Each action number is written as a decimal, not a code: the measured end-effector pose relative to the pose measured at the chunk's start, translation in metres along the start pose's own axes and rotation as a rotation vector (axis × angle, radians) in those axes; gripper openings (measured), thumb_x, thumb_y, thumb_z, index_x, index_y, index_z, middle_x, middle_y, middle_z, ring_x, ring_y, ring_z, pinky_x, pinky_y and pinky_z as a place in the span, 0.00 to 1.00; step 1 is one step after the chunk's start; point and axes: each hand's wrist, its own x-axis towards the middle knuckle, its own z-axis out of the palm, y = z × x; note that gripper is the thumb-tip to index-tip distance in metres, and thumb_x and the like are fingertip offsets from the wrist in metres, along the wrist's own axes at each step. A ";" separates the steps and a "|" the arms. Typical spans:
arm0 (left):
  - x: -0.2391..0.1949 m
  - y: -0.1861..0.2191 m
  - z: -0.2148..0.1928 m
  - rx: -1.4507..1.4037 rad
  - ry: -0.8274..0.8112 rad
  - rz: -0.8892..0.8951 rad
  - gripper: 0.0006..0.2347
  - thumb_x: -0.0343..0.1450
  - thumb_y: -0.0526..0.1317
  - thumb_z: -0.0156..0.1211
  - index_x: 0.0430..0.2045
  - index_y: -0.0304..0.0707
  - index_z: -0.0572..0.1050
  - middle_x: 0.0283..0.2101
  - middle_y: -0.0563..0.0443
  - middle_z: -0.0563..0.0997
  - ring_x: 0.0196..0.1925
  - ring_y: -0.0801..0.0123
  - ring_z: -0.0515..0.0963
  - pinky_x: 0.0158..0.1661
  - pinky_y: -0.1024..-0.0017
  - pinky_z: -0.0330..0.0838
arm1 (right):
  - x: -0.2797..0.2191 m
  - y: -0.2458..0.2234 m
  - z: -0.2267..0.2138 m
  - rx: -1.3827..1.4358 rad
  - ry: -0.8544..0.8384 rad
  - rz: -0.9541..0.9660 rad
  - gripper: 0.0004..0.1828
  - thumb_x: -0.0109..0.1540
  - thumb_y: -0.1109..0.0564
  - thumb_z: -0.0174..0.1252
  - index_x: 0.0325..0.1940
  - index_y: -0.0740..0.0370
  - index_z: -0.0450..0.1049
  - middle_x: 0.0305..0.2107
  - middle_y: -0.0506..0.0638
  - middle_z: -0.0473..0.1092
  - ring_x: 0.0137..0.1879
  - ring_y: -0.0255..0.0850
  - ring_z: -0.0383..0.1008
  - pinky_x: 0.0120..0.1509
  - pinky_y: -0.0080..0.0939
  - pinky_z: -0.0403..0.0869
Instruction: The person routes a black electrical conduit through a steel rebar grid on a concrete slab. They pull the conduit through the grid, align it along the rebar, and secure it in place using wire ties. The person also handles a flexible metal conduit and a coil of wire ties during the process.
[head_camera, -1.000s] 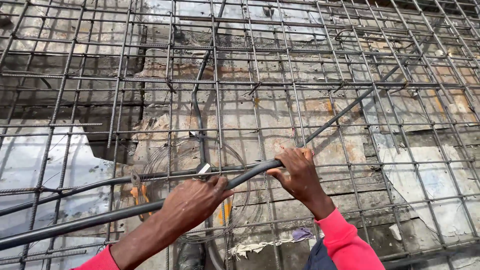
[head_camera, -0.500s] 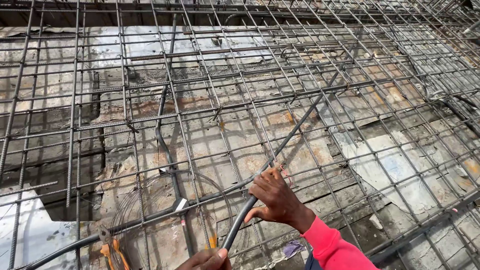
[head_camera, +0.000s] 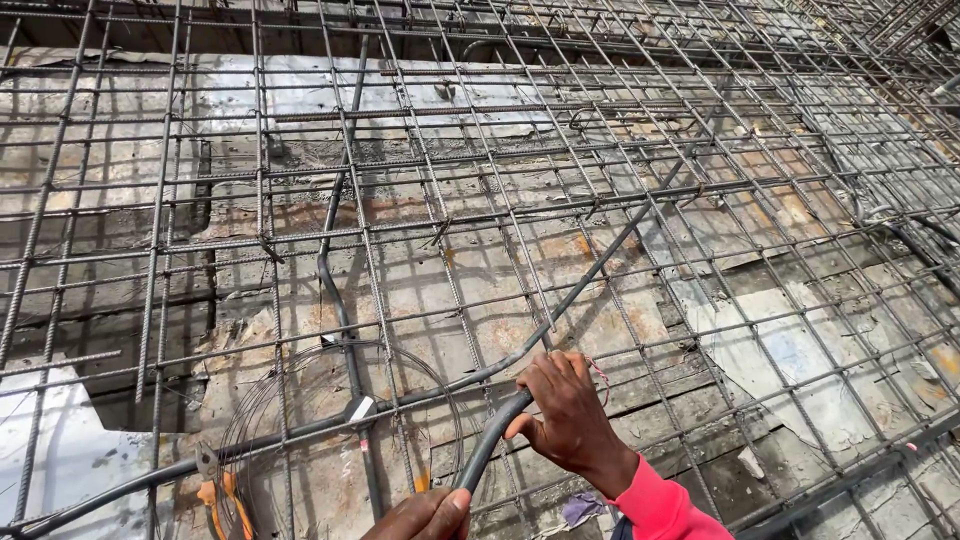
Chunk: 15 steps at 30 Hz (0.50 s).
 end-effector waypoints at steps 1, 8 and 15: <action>0.000 -0.002 0.001 0.063 -0.024 0.032 0.19 0.84 0.61 0.67 0.33 0.51 0.88 0.35 0.58 0.80 0.40 0.73 0.79 0.48 0.72 0.67 | -0.002 0.000 -0.001 -0.012 0.009 0.015 0.46 0.75 0.13 0.38 0.49 0.59 0.74 0.45 0.58 0.74 0.50 0.58 0.72 0.63 0.63 0.69; 0.066 -0.040 0.009 -0.254 -0.549 0.344 0.20 0.94 0.50 0.50 0.33 0.41 0.67 0.27 0.56 0.64 0.27 0.71 0.60 0.30 0.67 0.56 | 0.001 0.007 -0.004 -0.063 0.044 0.088 0.45 0.72 0.13 0.40 0.48 0.56 0.74 0.41 0.54 0.72 0.47 0.57 0.70 0.58 0.60 0.67; 0.036 0.022 -0.025 -0.193 -0.484 0.146 0.23 0.90 0.62 0.49 0.36 0.43 0.70 0.27 0.55 0.61 0.19 0.73 0.52 0.19 0.71 0.43 | 0.021 0.014 -0.005 -0.083 0.106 0.101 0.44 0.74 0.15 0.35 0.48 0.56 0.72 0.42 0.52 0.71 0.47 0.56 0.70 0.56 0.59 0.66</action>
